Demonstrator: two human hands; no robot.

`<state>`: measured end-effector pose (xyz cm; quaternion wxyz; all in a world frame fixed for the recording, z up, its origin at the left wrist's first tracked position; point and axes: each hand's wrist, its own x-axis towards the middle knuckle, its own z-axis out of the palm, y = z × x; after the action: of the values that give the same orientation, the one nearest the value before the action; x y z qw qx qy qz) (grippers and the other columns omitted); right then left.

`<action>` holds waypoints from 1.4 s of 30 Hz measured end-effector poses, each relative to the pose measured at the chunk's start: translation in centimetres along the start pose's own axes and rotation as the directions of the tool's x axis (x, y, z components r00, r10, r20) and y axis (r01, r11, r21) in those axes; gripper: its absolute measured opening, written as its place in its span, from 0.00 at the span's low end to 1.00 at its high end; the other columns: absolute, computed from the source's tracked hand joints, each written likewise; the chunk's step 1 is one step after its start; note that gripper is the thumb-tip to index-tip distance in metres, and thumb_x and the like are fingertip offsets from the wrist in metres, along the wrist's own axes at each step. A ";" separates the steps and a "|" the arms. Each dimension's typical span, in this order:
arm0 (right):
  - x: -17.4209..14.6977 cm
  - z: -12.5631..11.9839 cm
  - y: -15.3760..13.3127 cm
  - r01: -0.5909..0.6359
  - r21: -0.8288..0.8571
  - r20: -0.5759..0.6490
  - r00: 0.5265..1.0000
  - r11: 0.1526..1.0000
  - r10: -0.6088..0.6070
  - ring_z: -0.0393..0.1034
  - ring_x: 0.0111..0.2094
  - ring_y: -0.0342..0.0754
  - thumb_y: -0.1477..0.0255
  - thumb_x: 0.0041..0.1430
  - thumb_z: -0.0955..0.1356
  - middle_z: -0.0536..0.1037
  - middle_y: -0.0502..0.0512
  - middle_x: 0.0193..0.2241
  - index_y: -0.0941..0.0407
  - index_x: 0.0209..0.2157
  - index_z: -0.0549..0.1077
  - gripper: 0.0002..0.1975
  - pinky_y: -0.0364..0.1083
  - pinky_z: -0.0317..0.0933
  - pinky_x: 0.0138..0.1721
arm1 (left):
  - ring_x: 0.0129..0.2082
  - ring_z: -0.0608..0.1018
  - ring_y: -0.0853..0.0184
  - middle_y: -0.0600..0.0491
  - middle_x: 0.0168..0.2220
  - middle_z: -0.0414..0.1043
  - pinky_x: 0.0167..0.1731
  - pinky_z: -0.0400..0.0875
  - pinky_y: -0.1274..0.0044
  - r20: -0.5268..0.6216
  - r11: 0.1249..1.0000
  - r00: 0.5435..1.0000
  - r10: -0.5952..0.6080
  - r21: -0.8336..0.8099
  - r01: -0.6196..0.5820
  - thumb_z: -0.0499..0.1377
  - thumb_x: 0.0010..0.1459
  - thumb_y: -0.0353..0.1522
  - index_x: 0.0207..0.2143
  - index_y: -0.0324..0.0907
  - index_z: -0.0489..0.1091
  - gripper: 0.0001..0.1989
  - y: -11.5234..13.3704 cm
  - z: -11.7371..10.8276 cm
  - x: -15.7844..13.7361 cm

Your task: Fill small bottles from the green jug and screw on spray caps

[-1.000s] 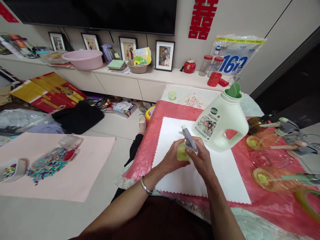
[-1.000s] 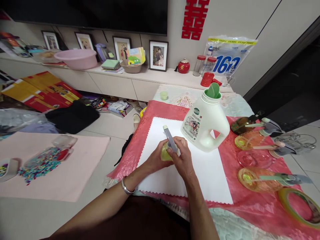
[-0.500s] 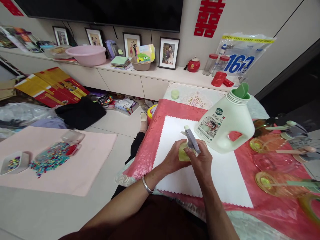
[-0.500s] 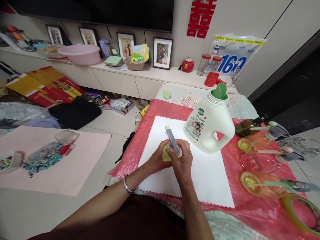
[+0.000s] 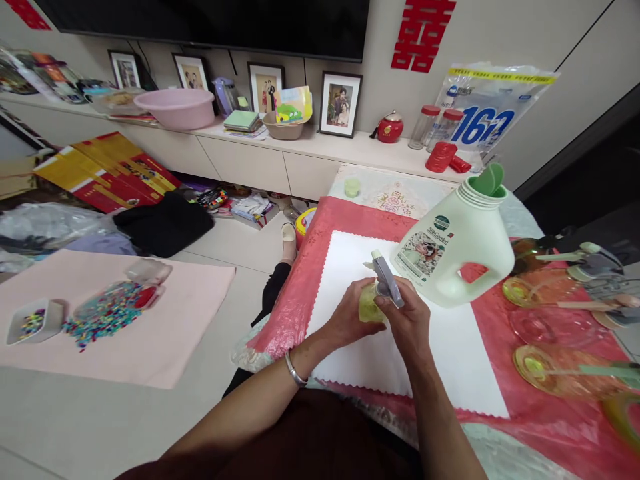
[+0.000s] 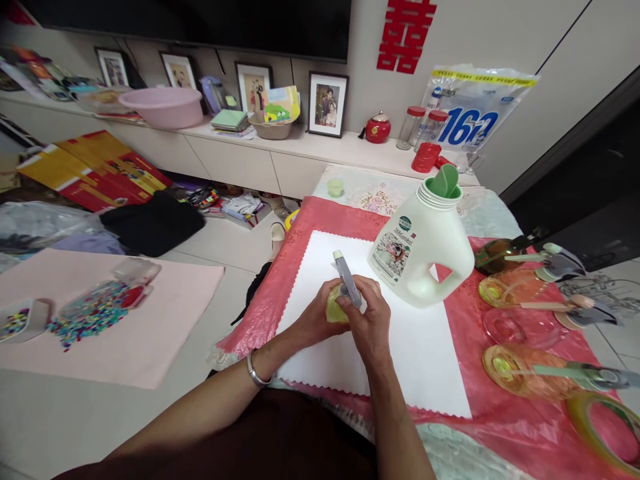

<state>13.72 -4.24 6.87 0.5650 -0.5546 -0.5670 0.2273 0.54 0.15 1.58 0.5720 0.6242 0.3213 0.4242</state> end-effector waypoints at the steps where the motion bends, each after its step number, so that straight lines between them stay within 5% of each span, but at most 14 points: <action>1: -0.1 0.2 0.0 -0.005 -0.009 -0.031 0.999 1.000 0.005 0.67 0.48 0.50 0.60 0.61 0.71 0.73 0.52 0.45 0.53 0.44 0.77 0.14 0.47 0.60 0.50 | 0.56 0.72 0.48 0.44 0.55 0.69 0.56 0.67 0.55 0.008 1.000 1.000 0.004 0.007 -0.004 0.78 0.34 0.32 0.58 0.46 0.64 0.46 0.0 0.0 0.0; 10: -1.0 1.8 -0.6 -0.096 -0.063 -0.231 0.970 0.993 0.079 0.67 0.44 0.50 0.58 0.57 0.73 0.73 0.53 0.41 0.56 0.39 0.75 0.17 0.48 0.62 0.48 | 0.60 0.68 0.46 0.42 0.58 0.66 0.59 0.64 0.53 0.011 0.991 1.000 0.000 0.135 -0.001 0.76 0.38 0.34 0.59 0.45 0.61 0.46 0.6 0.0 -0.1; 19: -0.3 -0.3 -0.6 -0.032 -0.046 0.044 0.998 0.998 0.034 0.67 0.49 0.51 0.57 0.63 0.69 0.72 0.54 0.47 0.54 0.48 0.76 0.18 0.48 0.63 0.50 | 0.58 0.70 0.47 0.44 0.57 0.67 0.56 0.67 0.55 0.019 0.991 0.999 0.045 0.123 -0.047 0.75 0.38 0.28 0.59 0.46 0.62 0.46 0.7 0.2 -0.1; 33: -0.8 1.2 0.0 0.012 -0.081 -0.129 0.991 0.997 -0.023 0.66 0.45 0.48 0.64 0.61 0.72 0.73 0.50 0.42 0.54 0.42 0.76 0.11 0.46 0.59 0.47 | 0.59 0.70 0.47 0.41 0.58 0.66 0.59 0.66 0.54 0.009 0.983 0.998 0.065 0.169 -0.066 0.75 0.40 0.36 0.60 0.45 0.61 0.45 0.6 0.1 -0.2; 42: -0.7 -0.8 -3.7 0.056 -0.232 0.132 0.991 0.971 -0.025 0.62 0.48 0.49 0.69 0.58 0.70 0.70 0.50 0.48 0.52 0.55 0.69 0.22 0.46 0.59 0.47 | 0.54 0.74 0.50 0.45 0.52 0.73 0.54 0.71 0.61 -0.134 0.999 0.991 -0.012 -0.036 0.007 0.74 0.40 0.37 0.55 0.44 0.68 0.38 -0.7 0.2 -0.6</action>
<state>12.93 -6.14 10.05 0.4625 -0.5902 -0.6361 0.1820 0.53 -0.43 0.81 0.5621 0.5823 0.3547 0.4681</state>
